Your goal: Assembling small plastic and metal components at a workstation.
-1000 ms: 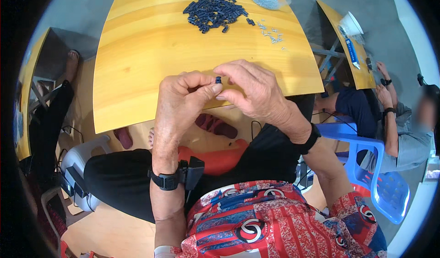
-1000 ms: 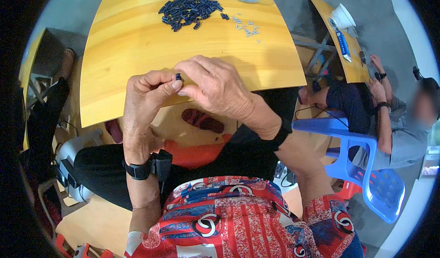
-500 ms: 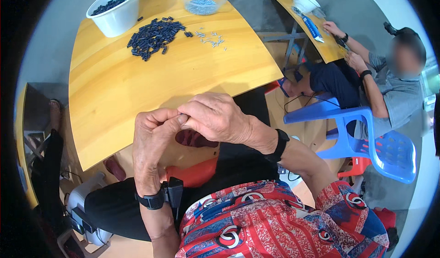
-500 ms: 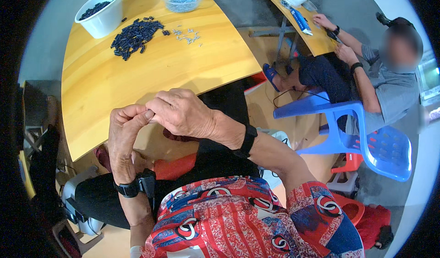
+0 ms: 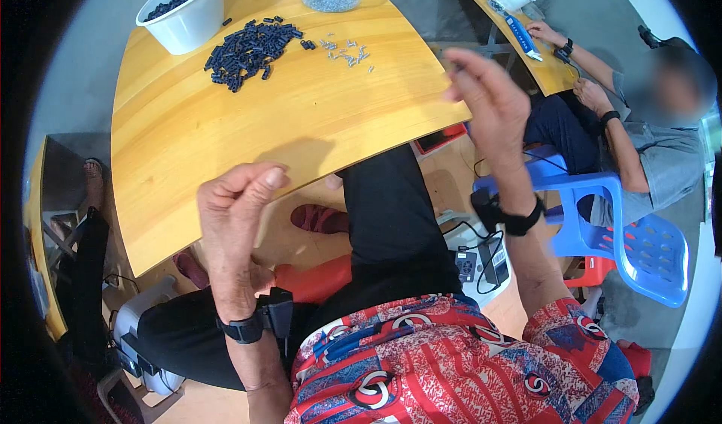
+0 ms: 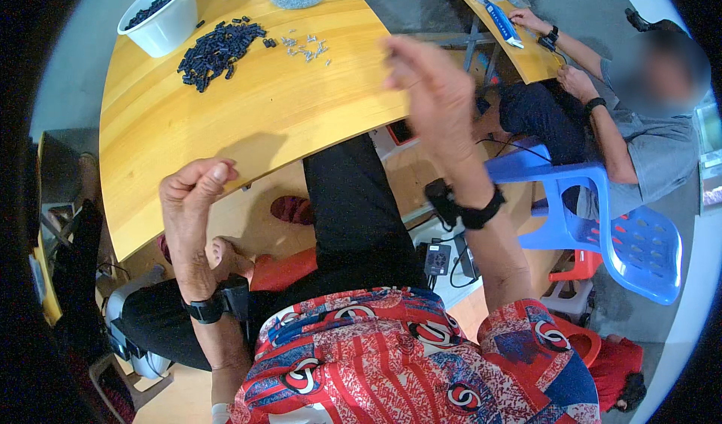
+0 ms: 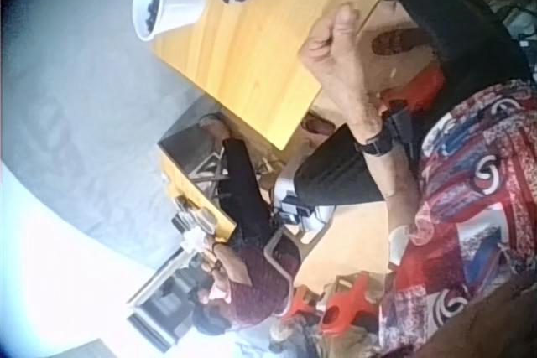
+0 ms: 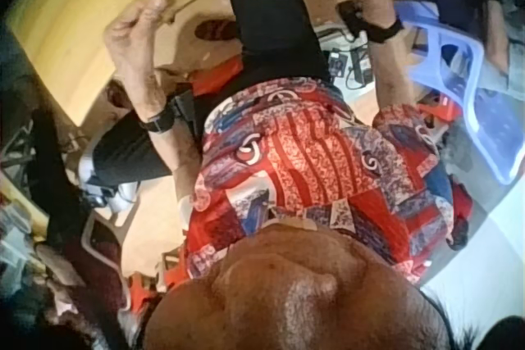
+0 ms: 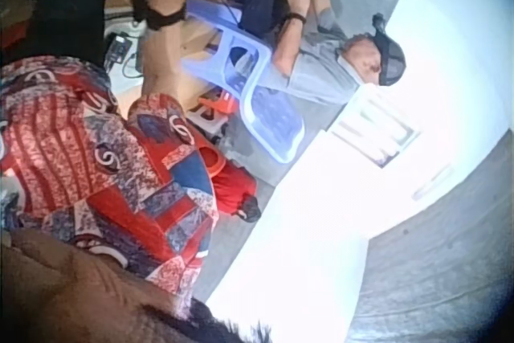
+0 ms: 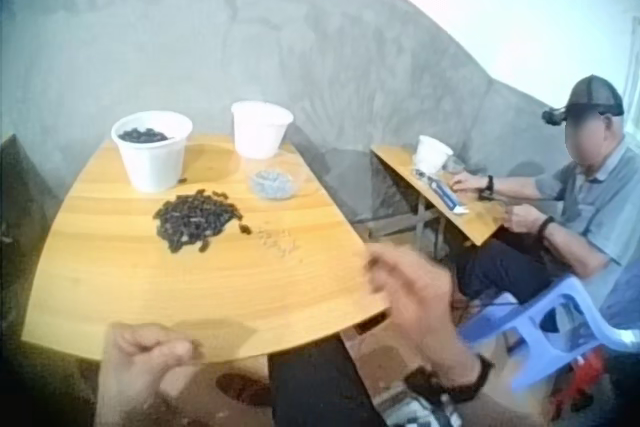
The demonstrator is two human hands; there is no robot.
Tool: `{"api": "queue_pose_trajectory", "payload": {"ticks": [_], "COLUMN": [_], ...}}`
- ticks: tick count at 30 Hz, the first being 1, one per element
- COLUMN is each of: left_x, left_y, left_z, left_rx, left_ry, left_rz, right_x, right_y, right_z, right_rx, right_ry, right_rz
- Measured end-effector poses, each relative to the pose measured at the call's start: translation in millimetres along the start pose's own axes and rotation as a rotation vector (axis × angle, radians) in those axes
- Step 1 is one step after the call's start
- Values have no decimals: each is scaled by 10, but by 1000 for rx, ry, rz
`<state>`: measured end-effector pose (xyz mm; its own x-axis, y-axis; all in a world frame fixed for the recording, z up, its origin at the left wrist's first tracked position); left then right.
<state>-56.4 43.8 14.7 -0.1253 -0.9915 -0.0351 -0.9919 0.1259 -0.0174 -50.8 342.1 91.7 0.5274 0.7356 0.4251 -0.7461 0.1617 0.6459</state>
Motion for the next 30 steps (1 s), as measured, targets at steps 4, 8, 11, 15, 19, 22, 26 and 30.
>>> {"api": "queue_pose_trajectory", "payload": {"ticks": [4, 8, 11, 15, 19, 22, 26, 30], "left_x": [296, 412, 430, 374, 366, 290, 312, 297], "left_y": [85, 142, 161, 197, 170, 204, 211, 219], "left_z": [74, 123, 193, 218, 131, 97, 146, 138], "left_rx": [-49, -97, -114, -227, -279, -331, -375, -386], "left_ry": [32, 83, 125, 235, 389, 418, 469, 474], "left_rz": [-211, -361, -401, -392, -381, -403, -393, -388], "right_x": [376, 511, 376, 394, 416, 175, -634, -1409], "right_y": [235, 217, 112, 23, 251, 568, 765, 890], "right_z": [-963, -2103, -2682, -3022, -2586, -1481, -497, -408], "right_rx": [-257, -289, 1, -132, -590, -575, -303, -202], "right_ry": [-46, -324, -656, -782, -130, 147, 138, 215], "right_rz": [-102, 19, 154, 259, 15, 94, 484, 609]}}
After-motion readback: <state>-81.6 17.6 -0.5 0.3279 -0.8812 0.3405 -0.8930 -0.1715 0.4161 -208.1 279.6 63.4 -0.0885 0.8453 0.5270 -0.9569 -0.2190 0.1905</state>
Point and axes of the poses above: each hand's wrist, its own y-axis towards the middle knuckle, its own x-axis out of the back of the hand, z = x × y, the point moved 3 cm from there along y, towards the middle knuckle, and after that the axes turned 4 degrees about -z, right-handed, at the moved point
